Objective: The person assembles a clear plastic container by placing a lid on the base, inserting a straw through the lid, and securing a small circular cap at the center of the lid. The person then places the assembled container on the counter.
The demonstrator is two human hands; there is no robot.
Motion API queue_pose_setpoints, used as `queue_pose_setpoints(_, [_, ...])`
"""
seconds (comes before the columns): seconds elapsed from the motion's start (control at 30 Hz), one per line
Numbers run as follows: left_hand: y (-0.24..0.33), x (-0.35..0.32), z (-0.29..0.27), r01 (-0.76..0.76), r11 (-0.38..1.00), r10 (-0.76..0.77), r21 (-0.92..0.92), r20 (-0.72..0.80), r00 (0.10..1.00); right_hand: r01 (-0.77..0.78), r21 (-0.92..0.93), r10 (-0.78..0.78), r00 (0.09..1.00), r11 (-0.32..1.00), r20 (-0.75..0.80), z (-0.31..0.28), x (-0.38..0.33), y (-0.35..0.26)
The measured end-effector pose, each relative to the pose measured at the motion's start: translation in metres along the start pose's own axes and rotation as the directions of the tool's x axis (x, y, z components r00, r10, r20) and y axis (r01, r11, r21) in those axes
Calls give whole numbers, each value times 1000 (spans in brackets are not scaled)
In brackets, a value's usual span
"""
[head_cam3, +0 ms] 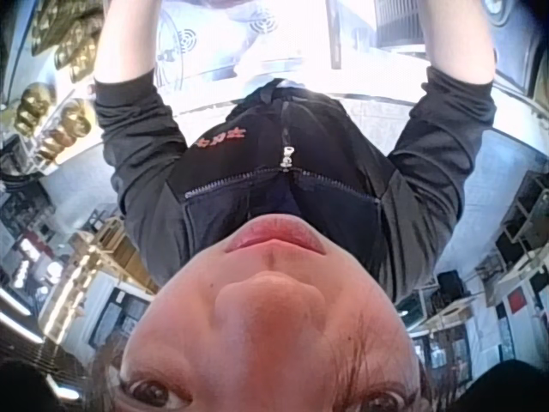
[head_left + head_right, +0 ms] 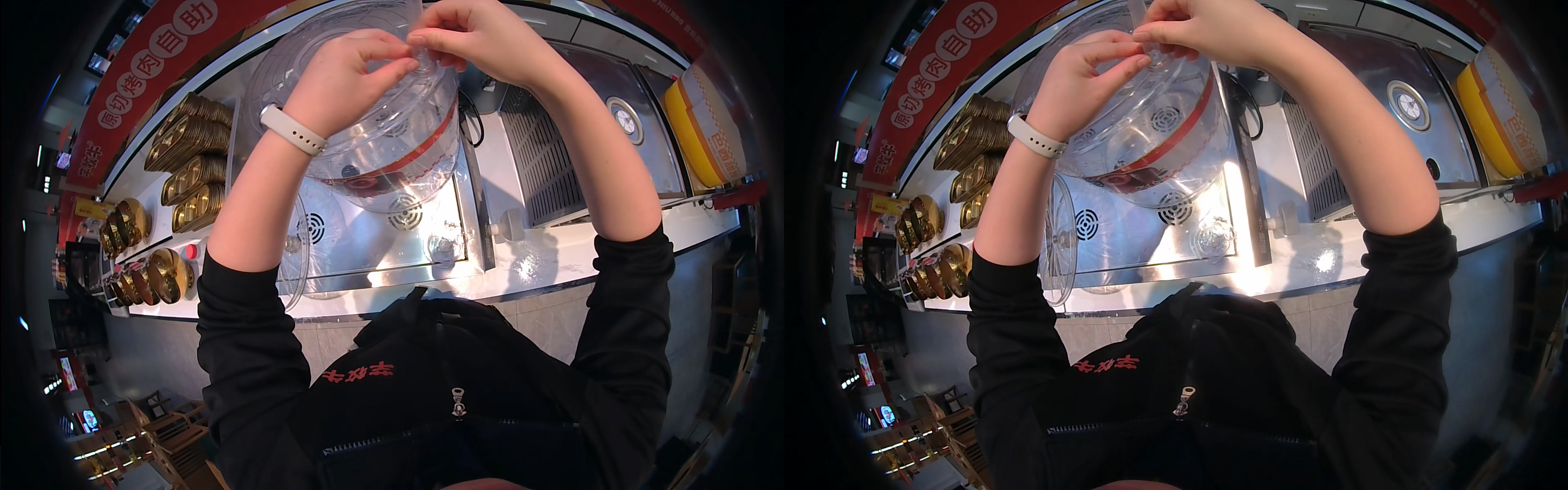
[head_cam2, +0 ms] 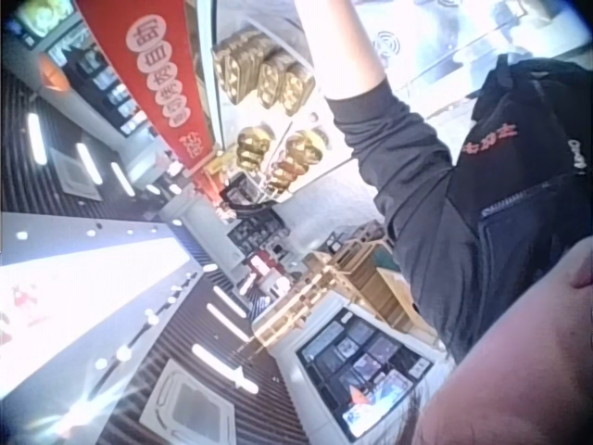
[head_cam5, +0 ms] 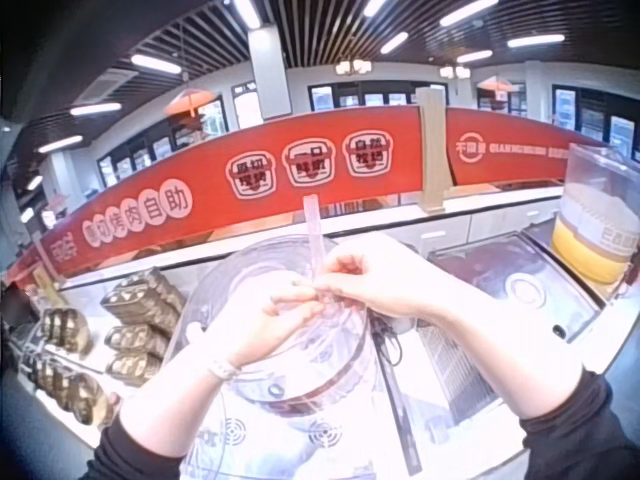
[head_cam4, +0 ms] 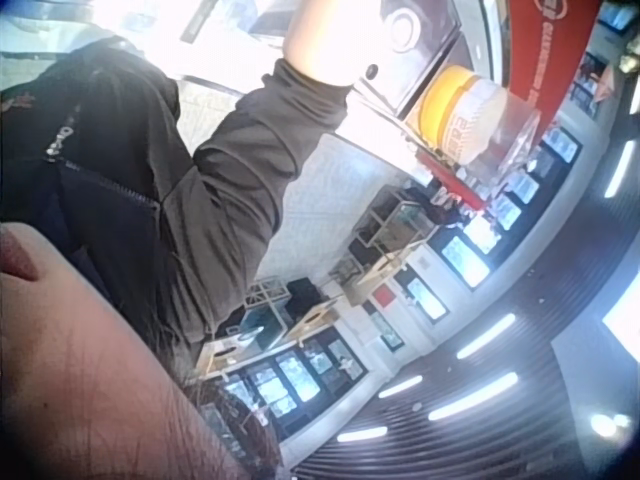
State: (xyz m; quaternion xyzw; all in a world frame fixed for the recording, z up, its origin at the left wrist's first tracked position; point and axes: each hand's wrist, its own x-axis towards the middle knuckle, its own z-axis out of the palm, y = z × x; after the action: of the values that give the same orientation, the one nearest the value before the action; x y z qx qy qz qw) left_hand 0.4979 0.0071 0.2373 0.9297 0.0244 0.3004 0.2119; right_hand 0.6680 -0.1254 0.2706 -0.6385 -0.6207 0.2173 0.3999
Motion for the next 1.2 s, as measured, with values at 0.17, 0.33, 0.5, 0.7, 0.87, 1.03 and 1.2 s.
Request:
queue_pose_setpoints(0.17, [4, 0, -2, -15, 1000, 15, 10, 15, 1000, -12, 113, 6, 998, 993, 58, -1, 0, 1])
queue_pose_setpoints(0.33, [2, -1, -2, 78, 997, -78, 14, 5, 997, 2, 63, -5, 999, 998, 36, -1, -1, 5])
queue_pose_setpoints(0.5, [0, -3, 2, 210, 913, -247, -351, -63, 967, 128, 136, -129, 992, 982, -1, 5, 1, 11])
queue_pose_setpoints(0.7, [-3, 1, 3, 143, 895, -175, -422, -38, 984, 128, 95, -127, 992, 987, -17, 6, -2, 17])
queue_pose_setpoints(0.87, [-7, 7, 3, 114, 949, -127, -295, -27, 991, 152, 50, -150, 988, 987, -50, 7, -3, 21])
queue_pose_setpoints(1.03, [-9, 8, 4, 92, 939, -109, -330, -32, 994, 129, 108, -126, 991, 986, -35, 7, -4, 22])
queue_pose_setpoints(1.2, [-8, 7, 2, 108, 947, -120, -302, -21, 993, 85, 141, -80, 996, 986, -38, 8, -7, 18])
